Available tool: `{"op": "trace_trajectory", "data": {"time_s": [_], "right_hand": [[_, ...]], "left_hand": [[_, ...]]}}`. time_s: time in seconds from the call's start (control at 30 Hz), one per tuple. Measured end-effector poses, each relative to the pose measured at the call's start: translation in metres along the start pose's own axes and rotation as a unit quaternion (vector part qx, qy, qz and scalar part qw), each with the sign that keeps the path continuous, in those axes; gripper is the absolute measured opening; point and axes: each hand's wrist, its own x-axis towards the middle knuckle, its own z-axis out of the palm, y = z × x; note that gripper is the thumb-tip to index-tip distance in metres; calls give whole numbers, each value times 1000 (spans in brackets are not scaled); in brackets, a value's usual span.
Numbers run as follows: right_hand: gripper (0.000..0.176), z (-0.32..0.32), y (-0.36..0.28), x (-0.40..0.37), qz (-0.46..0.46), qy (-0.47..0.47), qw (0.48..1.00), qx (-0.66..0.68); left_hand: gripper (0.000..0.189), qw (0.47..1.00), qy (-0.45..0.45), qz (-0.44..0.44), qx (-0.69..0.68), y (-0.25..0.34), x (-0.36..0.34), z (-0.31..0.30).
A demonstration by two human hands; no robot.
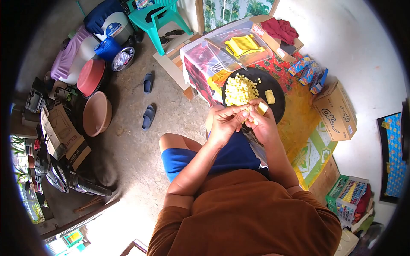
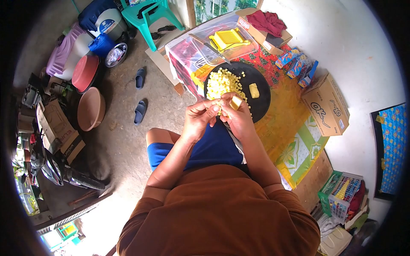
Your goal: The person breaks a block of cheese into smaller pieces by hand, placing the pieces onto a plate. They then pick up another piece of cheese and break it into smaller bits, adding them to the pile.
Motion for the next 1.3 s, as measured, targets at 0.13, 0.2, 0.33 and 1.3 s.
{"op": "trace_trajectory", "data": {"time_s": [0.13, 0.2, 0.33, 1.3], "right_hand": [[12, 4, 0, -1, -25, 3, 999, -26], [13, 5, 1, -1, -50, 0, 998, -46], [13, 11, -3, -3, -99, 30, 984, -148], [21, 9, -25, -8, -291, -57, 818, -494]], "left_hand": [[20, 1000, 6, -6, 22, 2, -1, 0], [19, 999, 5, -5, 38, 4, -1, -1], [16, 994, 9, 9, 105, 2, -1, -7], [29, 962, -48, -182, -198, 16, -4, -16]]}}
